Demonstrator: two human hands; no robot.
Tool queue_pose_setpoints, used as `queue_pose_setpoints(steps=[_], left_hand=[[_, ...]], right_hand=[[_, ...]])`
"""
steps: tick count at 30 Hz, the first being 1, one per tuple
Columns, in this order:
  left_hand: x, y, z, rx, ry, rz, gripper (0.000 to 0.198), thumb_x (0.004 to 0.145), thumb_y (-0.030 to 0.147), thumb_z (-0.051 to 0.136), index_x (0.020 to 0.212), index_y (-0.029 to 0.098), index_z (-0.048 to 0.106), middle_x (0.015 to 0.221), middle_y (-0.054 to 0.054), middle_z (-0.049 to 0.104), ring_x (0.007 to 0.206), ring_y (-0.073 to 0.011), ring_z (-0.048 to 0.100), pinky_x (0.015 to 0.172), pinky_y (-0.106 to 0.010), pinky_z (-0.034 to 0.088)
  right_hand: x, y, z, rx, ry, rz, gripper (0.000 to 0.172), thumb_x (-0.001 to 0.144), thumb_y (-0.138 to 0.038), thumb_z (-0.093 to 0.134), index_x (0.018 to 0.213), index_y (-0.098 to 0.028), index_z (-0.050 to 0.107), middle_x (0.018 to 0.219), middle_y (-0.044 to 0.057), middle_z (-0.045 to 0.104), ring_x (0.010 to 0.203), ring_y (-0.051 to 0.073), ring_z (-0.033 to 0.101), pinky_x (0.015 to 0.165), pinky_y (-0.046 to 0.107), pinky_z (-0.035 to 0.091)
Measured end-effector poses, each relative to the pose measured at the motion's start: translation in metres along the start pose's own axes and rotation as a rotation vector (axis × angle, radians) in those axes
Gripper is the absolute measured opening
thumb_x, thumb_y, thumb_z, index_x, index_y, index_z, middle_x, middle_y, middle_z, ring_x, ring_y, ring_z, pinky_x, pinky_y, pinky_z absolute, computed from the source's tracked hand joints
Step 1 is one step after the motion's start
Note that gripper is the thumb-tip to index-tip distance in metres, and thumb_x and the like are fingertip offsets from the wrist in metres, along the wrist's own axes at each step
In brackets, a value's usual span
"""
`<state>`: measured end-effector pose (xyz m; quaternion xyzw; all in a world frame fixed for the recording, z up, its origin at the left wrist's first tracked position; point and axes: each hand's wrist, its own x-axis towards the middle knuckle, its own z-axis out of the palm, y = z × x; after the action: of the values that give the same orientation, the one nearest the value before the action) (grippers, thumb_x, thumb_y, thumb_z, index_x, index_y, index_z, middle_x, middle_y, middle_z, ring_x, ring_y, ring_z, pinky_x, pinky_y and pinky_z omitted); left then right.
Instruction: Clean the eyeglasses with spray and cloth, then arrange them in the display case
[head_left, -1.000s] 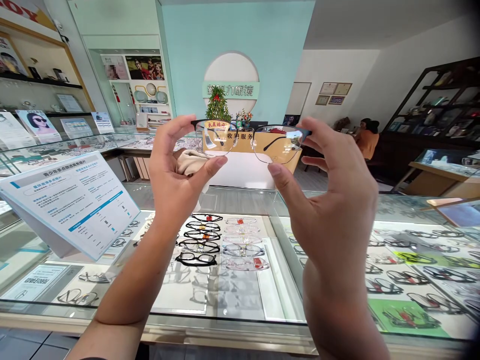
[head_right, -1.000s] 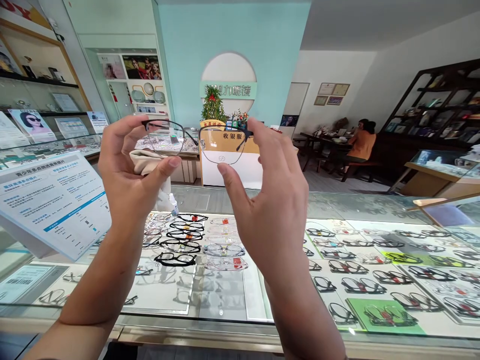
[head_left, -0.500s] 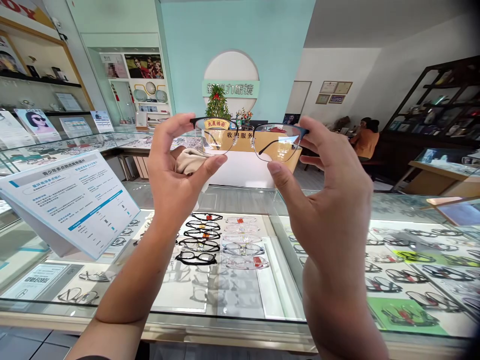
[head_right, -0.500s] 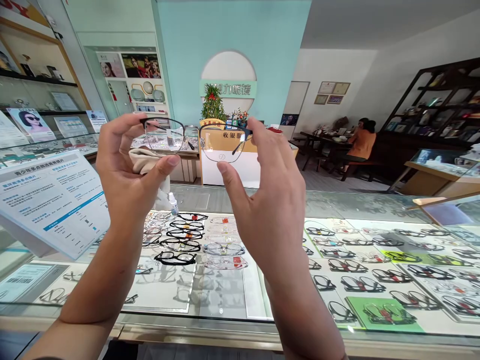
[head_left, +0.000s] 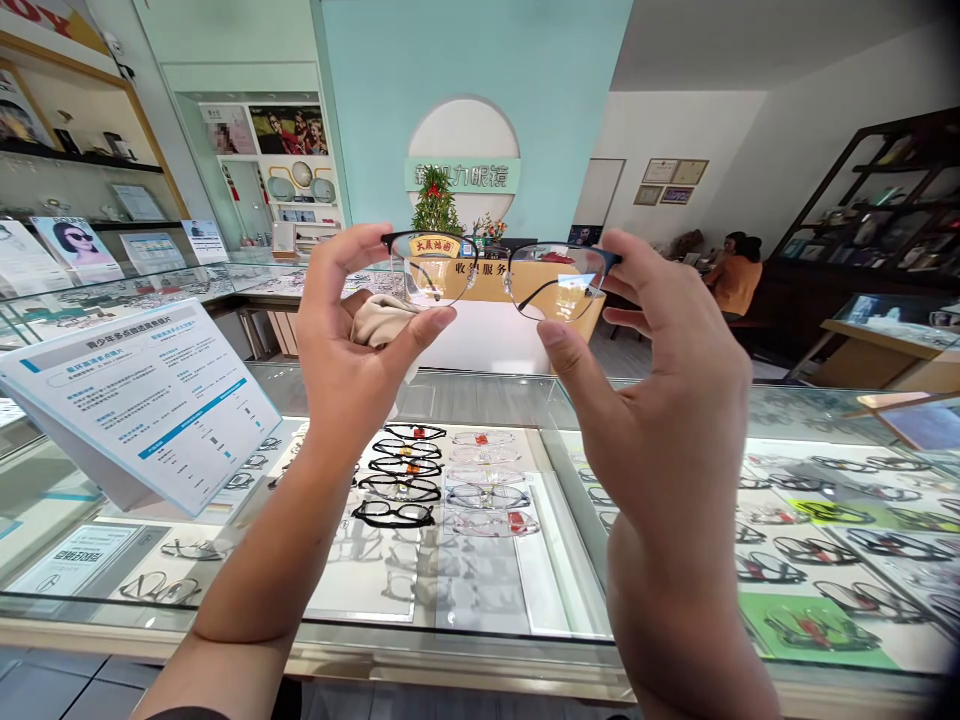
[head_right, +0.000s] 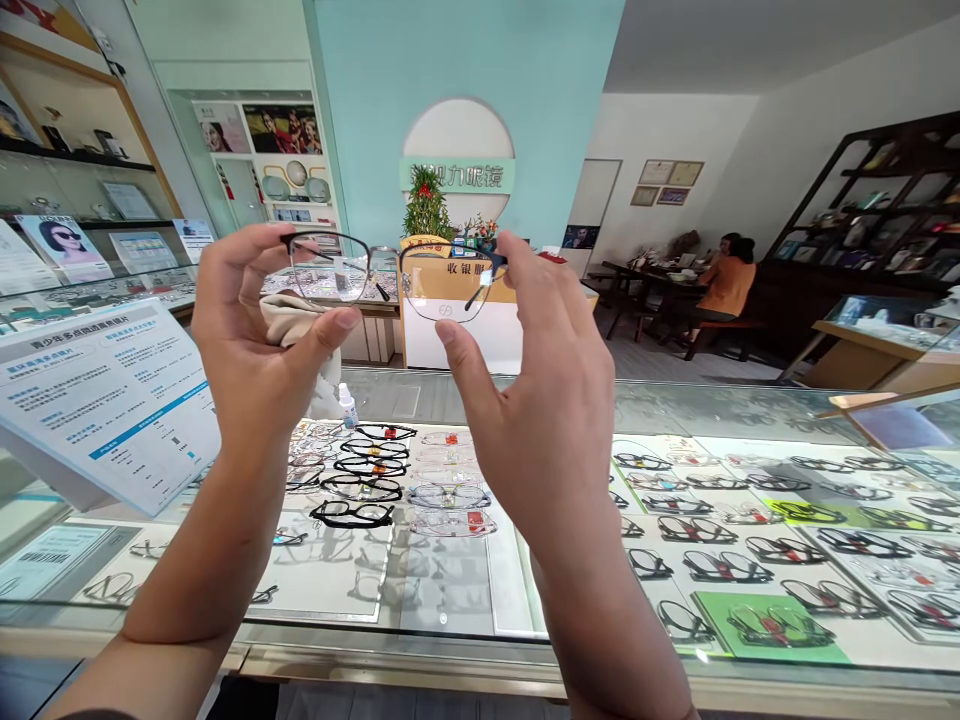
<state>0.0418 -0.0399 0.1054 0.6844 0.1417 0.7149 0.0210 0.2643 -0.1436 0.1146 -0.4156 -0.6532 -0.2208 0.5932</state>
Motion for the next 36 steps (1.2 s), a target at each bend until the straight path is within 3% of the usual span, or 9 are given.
queue_pose_setpoints(steps=[8, 14, 24, 36], left_hand=[[0.001, 0.002, 0.000, 0.046, 0.021, 0.026, 0.073, 0.078, 0.072, 0.093, 0.138, 0.039, 0.067, 0.142, -0.006, 0.069, 0.143, -0.0379, 0.064, 0.108, -0.056, 0.068], [-0.002, 0.006, 0.000, 0.067, 0.031, 0.033, 0.071, 0.081, 0.072, 0.091, 0.139, 0.039, 0.067, 0.147, -0.007, 0.068, 0.147, -0.0383, 0.062, 0.110, -0.055, 0.066], [-0.003, 0.011, -0.001, 0.039, 0.043, 0.006, 0.076, 0.075, 0.074, 0.094, 0.140, 0.042, 0.069, 0.148, -0.004, 0.066, 0.147, -0.0403, 0.061, 0.105, -0.055, 0.066], [0.000, 0.009, -0.002, 0.115, 0.065, 0.078, 0.071, 0.075, 0.071, 0.095, 0.135, 0.041, 0.071, 0.137, -0.007, 0.071, 0.130, -0.0388, 0.070, 0.084, -0.048, 0.071]], right_hand=[[-0.001, 0.004, 0.001, 0.017, -0.002, -0.005, 0.052, 0.106, -0.052, 0.070, 0.156, -0.039, 0.064, 0.150, 0.012, 0.073, 0.141, 0.043, 0.069, 0.114, 0.073, 0.059], [-0.003, 0.009, 0.003, 0.046, -0.040, -0.008, 0.057, 0.108, -0.049, 0.069, 0.162, -0.039, 0.058, 0.153, 0.011, 0.071, 0.141, 0.040, 0.069, 0.112, 0.070, 0.061], [-0.003, 0.008, 0.003, 0.056, -0.057, 0.005, 0.057, 0.109, -0.050, 0.068, 0.163, -0.038, 0.057, 0.150, 0.011, 0.072, 0.138, 0.039, 0.070, 0.111, 0.069, 0.062], [-0.002, 0.008, 0.003, 0.059, -0.052, 0.000, 0.058, 0.107, -0.052, 0.069, 0.163, -0.040, 0.058, 0.148, 0.011, 0.072, 0.138, 0.039, 0.070, 0.110, 0.069, 0.062]])
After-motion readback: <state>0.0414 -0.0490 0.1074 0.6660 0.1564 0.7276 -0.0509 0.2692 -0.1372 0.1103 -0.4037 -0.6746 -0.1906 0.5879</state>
